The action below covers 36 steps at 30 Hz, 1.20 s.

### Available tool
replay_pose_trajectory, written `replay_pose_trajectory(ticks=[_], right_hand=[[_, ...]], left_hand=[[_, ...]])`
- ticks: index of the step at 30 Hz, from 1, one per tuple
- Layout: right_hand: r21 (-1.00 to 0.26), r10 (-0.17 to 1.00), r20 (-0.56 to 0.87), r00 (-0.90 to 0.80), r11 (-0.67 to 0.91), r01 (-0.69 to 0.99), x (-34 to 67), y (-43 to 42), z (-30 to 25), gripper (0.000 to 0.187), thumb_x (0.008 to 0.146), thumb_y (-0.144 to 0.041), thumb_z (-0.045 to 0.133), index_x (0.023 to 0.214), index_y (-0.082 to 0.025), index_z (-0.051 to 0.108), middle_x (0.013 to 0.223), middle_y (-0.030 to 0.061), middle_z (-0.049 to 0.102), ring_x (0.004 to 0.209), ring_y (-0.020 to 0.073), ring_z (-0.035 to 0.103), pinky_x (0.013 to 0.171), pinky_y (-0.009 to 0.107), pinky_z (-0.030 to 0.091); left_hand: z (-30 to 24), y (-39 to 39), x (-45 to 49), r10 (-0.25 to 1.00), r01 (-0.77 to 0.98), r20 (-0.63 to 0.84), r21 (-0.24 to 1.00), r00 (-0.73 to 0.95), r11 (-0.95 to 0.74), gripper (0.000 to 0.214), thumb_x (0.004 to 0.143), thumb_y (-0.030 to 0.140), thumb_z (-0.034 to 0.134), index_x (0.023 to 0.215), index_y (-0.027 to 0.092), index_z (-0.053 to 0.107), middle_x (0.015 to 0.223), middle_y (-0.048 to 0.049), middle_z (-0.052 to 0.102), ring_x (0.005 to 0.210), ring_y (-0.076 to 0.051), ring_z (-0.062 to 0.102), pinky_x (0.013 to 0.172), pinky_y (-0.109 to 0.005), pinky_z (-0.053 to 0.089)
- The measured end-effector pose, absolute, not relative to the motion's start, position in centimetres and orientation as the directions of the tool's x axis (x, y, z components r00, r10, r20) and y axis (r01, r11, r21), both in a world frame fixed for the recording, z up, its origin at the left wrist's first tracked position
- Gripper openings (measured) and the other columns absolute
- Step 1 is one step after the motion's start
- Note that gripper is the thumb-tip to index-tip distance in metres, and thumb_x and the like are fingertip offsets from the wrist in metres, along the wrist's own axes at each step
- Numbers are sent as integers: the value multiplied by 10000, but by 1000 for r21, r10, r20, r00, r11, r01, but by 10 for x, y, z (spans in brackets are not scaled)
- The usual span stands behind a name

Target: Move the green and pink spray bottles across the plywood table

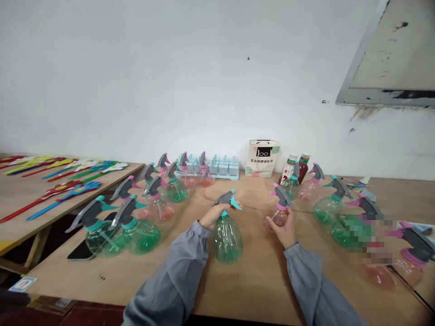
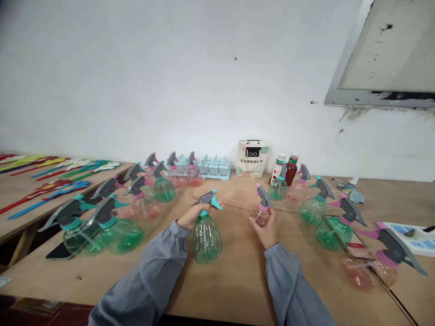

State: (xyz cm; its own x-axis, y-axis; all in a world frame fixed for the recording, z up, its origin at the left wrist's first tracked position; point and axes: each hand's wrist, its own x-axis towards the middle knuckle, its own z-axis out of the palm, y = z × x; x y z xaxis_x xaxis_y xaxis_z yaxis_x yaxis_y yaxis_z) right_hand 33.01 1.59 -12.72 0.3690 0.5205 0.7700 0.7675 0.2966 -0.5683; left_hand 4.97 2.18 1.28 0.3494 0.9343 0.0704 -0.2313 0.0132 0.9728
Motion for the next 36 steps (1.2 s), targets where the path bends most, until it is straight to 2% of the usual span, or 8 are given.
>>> replay_pose_trajectory(ticks=[3,7,12,15,21,28,32,36], right_hand=[[-599,548,746,378,305,740,331,17,-130,933,720,-832,659,1322,-137,499,1111,145,603,1032,316,583,947,534,491],[-604,550,744,380,311,734,332,18,-131,921,713,-828,670,1309,-146,505,1108,138,600,1024,309,580,956,530,486],[-592,529,760,377,324,738,331,17,-128,903,713,-817,679,1300,-151,515,1099,134,603,1016,308,579,973,538,472],[-584,530,765,366,330,742,331,17,-127,898,721,-812,674,1305,-148,516,1096,135,609,1011,309,584,966,543,478],[-592,527,761,379,321,739,331,19,-129,915,710,-827,667,1304,-149,512,1116,149,621,1031,319,594,959,548,488],[-623,554,736,388,330,709,332,19,-130,903,702,-799,696,1308,-158,503,1150,155,622,1065,323,597,986,551,481],[-635,579,722,379,338,694,333,20,-131,914,709,-794,695,1333,-160,486,1183,159,613,1089,323,592,1004,555,476],[-616,560,740,373,338,712,333,20,-130,924,698,-818,685,1308,-148,504,1147,156,614,1067,325,586,995,558,474]], left_hand=[[12,21,51,943,-252,116,967,312,-36,204,500,209,585,670,196,697,736,-47,745,868,-235,687,875,-334,514],[8,22,50,979,-185,173,971,108,-151,154,543,256,555,635,210,669,674,-41,708,823,-241,695,810,-346,526],[9,28,28,916,116,400,909,40,-401,305,673,267,588,921,194,751,824,-34,737,747,-182,637,756,-302,512],[9,36,5,851,330,524,809,-30,-486,345,710,266,584,1005,185,742,719,11,656,620,-141,546,663,-271,458],[2,55,-32,798,465,587,750,-138,-471,151,724,325,560,717,187,621,577,54,471,561,-113,452,587,-243,373],[-17,74,-49,787,424,547,808,-285,-408,283,743,467,609,681,192,588,571,47,470,553,-120,445,549,-251,375],[-27,78,-55,738,404,610,776,-287,-484,425,799,522,655,1052,180,664,852,-39,673,800,-205,646,734,-318,524],[-53,67,-60,576,438,743,668,-341,-602,750,820,527,686,1427,182,412,1344,-189,595,1204,-298,629,1031,-478,498]])
